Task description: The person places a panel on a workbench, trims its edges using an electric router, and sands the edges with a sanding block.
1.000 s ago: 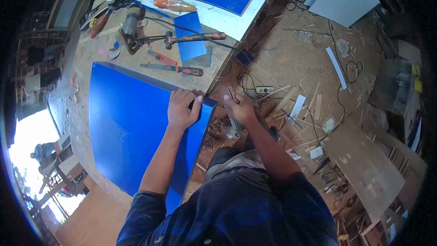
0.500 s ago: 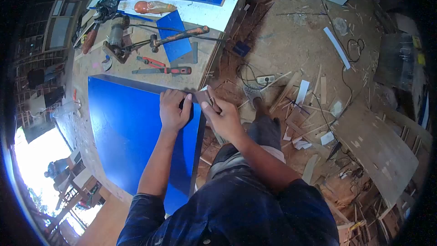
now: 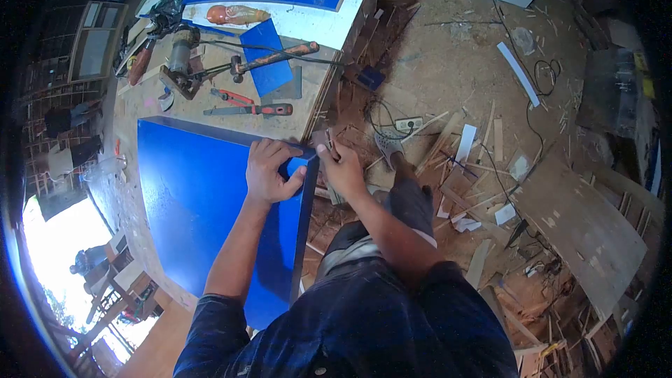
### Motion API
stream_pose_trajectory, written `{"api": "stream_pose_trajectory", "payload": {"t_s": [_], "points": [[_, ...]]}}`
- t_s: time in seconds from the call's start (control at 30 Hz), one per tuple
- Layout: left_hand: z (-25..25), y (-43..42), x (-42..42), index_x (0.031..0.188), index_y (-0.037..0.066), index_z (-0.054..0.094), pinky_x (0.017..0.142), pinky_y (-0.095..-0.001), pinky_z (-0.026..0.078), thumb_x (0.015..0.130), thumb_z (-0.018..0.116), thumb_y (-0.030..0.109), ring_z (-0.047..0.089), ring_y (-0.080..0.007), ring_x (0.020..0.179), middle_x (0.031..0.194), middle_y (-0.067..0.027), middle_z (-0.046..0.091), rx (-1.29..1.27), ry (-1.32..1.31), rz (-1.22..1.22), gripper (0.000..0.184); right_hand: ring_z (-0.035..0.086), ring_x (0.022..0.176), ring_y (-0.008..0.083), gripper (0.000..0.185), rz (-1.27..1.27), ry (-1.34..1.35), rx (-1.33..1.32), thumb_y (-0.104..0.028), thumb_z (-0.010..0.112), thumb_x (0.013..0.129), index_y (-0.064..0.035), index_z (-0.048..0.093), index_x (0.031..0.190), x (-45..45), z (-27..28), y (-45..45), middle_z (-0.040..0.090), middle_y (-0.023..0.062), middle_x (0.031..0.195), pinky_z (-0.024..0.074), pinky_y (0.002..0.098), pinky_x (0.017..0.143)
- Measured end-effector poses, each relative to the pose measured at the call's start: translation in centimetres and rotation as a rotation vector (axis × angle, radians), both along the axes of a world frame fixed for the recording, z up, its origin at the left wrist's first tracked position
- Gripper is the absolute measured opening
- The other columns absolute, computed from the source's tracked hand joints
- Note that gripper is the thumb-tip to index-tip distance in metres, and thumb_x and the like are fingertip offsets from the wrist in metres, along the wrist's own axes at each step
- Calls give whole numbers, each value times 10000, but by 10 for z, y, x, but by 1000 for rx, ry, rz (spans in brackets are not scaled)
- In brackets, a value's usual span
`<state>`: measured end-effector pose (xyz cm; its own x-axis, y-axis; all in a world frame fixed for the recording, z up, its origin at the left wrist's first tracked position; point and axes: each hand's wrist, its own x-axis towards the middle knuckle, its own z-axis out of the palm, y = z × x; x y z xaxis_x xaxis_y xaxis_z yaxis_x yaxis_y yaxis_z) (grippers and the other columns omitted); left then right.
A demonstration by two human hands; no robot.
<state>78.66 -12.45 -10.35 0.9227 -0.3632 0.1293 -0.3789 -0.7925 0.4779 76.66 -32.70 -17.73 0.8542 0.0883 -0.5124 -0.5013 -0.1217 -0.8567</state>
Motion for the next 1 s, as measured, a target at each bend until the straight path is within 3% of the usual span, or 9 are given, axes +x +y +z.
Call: {"api": "stream_pose_trajectory", "payload": {"t_s": [0.07,0.2,0.3,0.37,0.5,0.6,0.7,0.8,1.0], "points": [[3,0,0,975,101,757,870,-466,463,839,831,454,660,-348,973,997,-83,736,16,6,2,385,651,709,161,353,-68,-89,68,-337,720,1113,10,783,1137,-3,18,3,700,102,762,546,401,697],[-4,6,-6,1116,68,716,896,-485,472,778,886,485,645,-382,978,1061,-129,718,32,92,83,563,662,722,178,352,82,-48,34,-340,725,1105,2,785,1163,-4,51,-12,718,126,786,556,425,726],[0,1,-5,1294,47,644,990,-521,485,766,905,499,648,-428,1112,1254,-186,695,3,31,119,743,674,760,208,400,286,88,6,-379,728,1094,10,779,1174,23,-14,-21,735,170,828,560,446,774],[2,0,-1,1405,54,605,1073,-540,474,757,901,489,612,-437,1259,1418,-205,643,4,-24,136,836,664,769,218,408,258,-45,6,-380,729,1094,21,765,1155,26,20,-23,738,181,843,554,444,776],[4,0,-1,1570,49,521,1201,-581,423,767,888,503,520,-465,1467,1661,-233,507,8,-23,152,992,661,790,222,416,448,-100,-68,-369,728,1094,32,755,1203,33,56,-36,751,195,877,562,431,803],[5,0,-1,1601,19,483,1229,-582,403,793,876,560,500,-464,1514,1702,-244,479,62,-4,155,1049,663,796,226,431,397,-1,-94,-364,735,1088,39,747,1242,41,22,-26,746,200,880,567,428,820],[2,3,-1,1615,20,473,1244,-593,387,814,849,588,483,-466,1532,1703,-244,475,68,-11,158,1052,681,815,223,438,398,-64,-73,-367,738,1086,40,747,1249,40,22,-26,766,187,902,570,425,827],[-3,4,-2,1637,19,453,1256,-602,372,824,830,617,477,-464,1538,1708,-246,470,33,-4,179,1078,716,872,222,448,461,-32,-96,-354,746,1082,20,753,1328,39,68,-32,808,188,985,582,415,869],[2,4,-1,1668,13,416,1269,-601,354,831,806,641,461,-464,1556,1710,-253,463,74,13,155,1117,727,879,189,497,528,205,-114,-370,762,1071,-9,743,1412,64,-7,-24,798,173,968,581,382,854]]}}
